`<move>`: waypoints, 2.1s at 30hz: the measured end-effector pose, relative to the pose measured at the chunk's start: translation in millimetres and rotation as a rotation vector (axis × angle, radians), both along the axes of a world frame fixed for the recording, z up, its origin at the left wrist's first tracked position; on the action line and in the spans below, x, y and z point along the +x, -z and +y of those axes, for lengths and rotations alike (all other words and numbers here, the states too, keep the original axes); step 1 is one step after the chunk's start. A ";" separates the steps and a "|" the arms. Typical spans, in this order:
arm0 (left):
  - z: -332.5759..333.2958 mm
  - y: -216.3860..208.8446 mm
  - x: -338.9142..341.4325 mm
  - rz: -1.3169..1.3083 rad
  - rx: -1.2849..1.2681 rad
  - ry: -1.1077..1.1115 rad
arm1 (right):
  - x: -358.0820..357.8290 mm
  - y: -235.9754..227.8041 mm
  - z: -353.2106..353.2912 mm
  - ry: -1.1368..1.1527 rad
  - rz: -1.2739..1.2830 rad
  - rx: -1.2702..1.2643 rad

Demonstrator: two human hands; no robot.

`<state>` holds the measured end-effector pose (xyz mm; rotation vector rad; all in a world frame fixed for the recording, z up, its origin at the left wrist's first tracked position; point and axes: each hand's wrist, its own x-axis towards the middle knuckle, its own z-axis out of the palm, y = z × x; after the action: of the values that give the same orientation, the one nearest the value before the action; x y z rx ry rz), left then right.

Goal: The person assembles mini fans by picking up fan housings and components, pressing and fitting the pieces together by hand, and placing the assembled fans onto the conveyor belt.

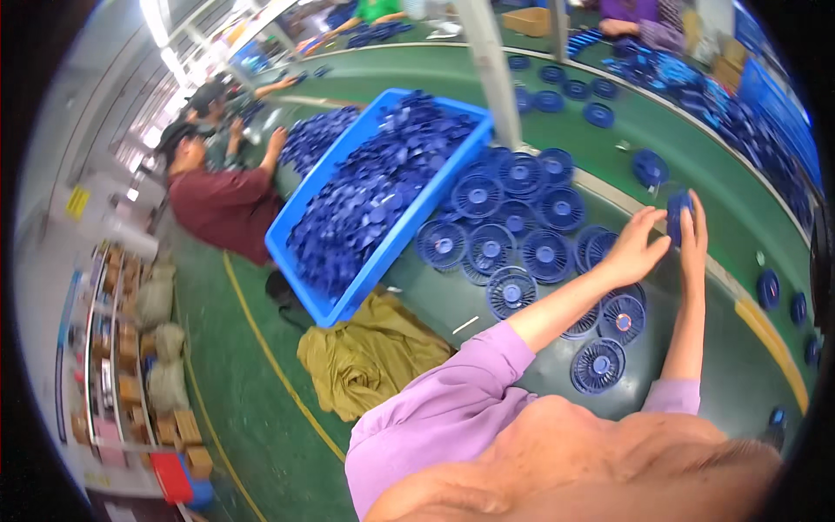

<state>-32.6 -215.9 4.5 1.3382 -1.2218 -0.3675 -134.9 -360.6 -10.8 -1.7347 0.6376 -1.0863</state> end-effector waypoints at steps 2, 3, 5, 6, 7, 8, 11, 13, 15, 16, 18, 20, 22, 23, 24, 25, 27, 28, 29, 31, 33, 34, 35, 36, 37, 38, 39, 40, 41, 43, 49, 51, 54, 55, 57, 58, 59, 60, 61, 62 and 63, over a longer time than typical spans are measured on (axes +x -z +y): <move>5.5 -27.4 -10.6 0.132 -0.088 0.163 | -28.6 20.6 -49.0 0.344 0.125 -0.262; 16.0 -50.5 -13.8 0.235 -0.099 0.265 | -43.8 25.2 -62.2 0.522 0.258 -0.423; 44.7 -83.1 -9.8 0.254 -0.224 0.286 | -43.6 10.6 -47.4 0.743 0.468 -0.654; 60.0 -97.9 -8.5 0.281 -0.291 0.334 | -42.8 0.0 -41.3 0.757 0.489 -0.664; 77.7 -112.2 -6.9 0.293 -0.329 0.369 | -38.5 -10.3 -32.7 0.737 0.508 -0.637; 84.7 -116.1 -10.2 0.284 -0.532 0.381 | -44.0 -15.5 -29.5 0.681 0.464 -0.691; 137.1 -145.2 -13.5 0.325 -0.823 0.498 | -25.6 -33.9 -1.4 0.465 0.402 -0.667; 154.7 -153.5 -20.7 0.499 -0.995 0.606 | -29.5 -28.4 10.1 0.306 0.370 -0.692; 169.0 -155.6 -35.0 0.625 -1.392 0.578 | -19.6 -41.5 38.4 0.061 0.401 -0.551; 175.2 -149.6 -30.6 0.389 -1.325 0.558 | -24.0 -49.2 49.0 -0.048 0.444 -0.505; 170.3 -149.2 -39.6 0.767 -1.571 0.815 | -32.5 -57.4 68.8 -0.201 0.465 -0.402; 173.2 -153.5 -33.3 0.414 -1.452 0.507 | -42.4 -59.1 84.2 -0.311 0.471 -0.386; 162.2 -156.6 -32.8 0.517 -1.634 0.744 | -53.3 -57.1 97.5 -0.376 0.509 -0.436; 168.5 -156.7 -31.6 0.521 -1.630 0.737 | -55.8 -49.0 101.9 -0.391 0.523 -0.462; 179.5 -156.6 -30.5 0.511 -1.610 0.610 | -61.2 -45.6 110.3 -0.417 0.571 -0.415; 180.7 -162.0 -30.8 0.499 -1.591 0.488 | -64.2 -41.4 115.5 -0.440 0.598 -0.458; 159.0 -165.9 -31.5 0.398 -1.525 0.519 | -73.9 -35.8 127.4 -0.432 0.634 -0.488; 147.3 -168.5 -34.3 0.301 -1.459 0.556 | -82.3 -32.7 131.3 -0.409 0.639 -0.515; 151.6 -166.7 -35.8 0.292 -1.458 0.557 | -86.1 -32.9 136.2 -0.411 0.652 -0.505; 163.9 -160.6 -38.7 0.621 -1.575 0.761 | -95.6 -44.6 151.1 -0.346 0.698 -0.516; 157.0 -161.4 -36.8 0.679 -1.638 0.986 | -104.0 -46.7 166.6 -0.338 0.678 -0.604; 158.2 -165.5 -34.9 0.725 -1.683 1.215 | -102.6 -46.0 177.2 -0.399 0.638 -0.601; 157.1 -161.7 -36.8 0.732 -1.687 1.228 | -109.5 -37.0 185.8 -0.450 0.686 -0.568; 159.6 -157.0 -39.4 0.673 -1.633 1.049 | -115.4 -33.2 191.8 -0.505 0.756 -0.568; 164.2 -154.5 -41.5 0.609 -1.573 0.878 | -117.3 -29.6 195.4 -0.521 0.804 -0.574; 166.5 -153.6 -42.0 0.543 -1.508 0.710 | -117.7 -24.6 195.8 -0.536 0.851 -0.580; 166.4 -154.1 -41.1 0.541 -1.516 0.728 | -117.6 -17.4 191.1 -0.514 0.788 -0.565; 164.5 -155.2 -41.2 0.435 -1.479 0.705 | -115.9 -12.1 184.3 -0.472 0.778 -0.576; 162.3 -156.3 -41.1 0.330 -1.441 0.680 | -114.1 -7.8 176.7 -0.430 0.767 -0.587; 162.4 -158.9 -39.9 0.208 -1.419 0.665 | -105.7 -5.3 160.6 -0.398 0.716 -0.616; 175.6 -151.3 -28.1 0.026 -1.349 0.684 | -78.0 -13.1 115.2 -0.380 0.623 -0.709; 183.0 -140.6 -20.3 0.057 -1.353 0.724 | -73.8 -25.4 97.4 -0.393 0.558 -0.573; 199.8 -123.4 -15.0 0.179 -1.338 0.826 | -65.8 -38.6 61.3 -0.201 0.309 -0.538; 203.6 -121.1 -13.7 0.213 -1.329 0.859 | -57.5 -40.1 46.4 -0.078 0.315 -0.568; 185.5 -104.7 -5.5 0.293 -1.315 0.892 | -49.4 -14.4 -1.4 0.114 0.337 -0.524; 182.1 -104.4 -3.6 0.279 -1.301 0.867 | -39.6 -14.1 -17.1 0.192 0.369 -0.514; 181.0 -107.7 -4.8 0.263 -1.288 0.848 | -34.0 -17.7 -29.6 0.275 0.395 -0.505; 179.1 -110.0 -6.8 0.249 -1.274 0.827 | -29.6 -19.8 -42.4 0.319 0.348 -0.542; 177.2 -111.5 -6.3 0.231 -1.253 0.800 | -19.2 -22.8 -50.7 0.353 0.357 -0.548; 175.4 -113.7 -6.5 0.223 -1.232 0.779 | -13.9 -24.6 -58.9 0.397 0.373 -0.552; 172.9 -115.2 -7.0 0.217 -1.210 0.759 | -8.6 -19.4 -72.0 0.421 0.368 -0.583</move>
<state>-39.6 -43.1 119.7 -0.2149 -1.3547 -0.2027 -143.5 -432.6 8.6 -2.4094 1.0200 -1.3418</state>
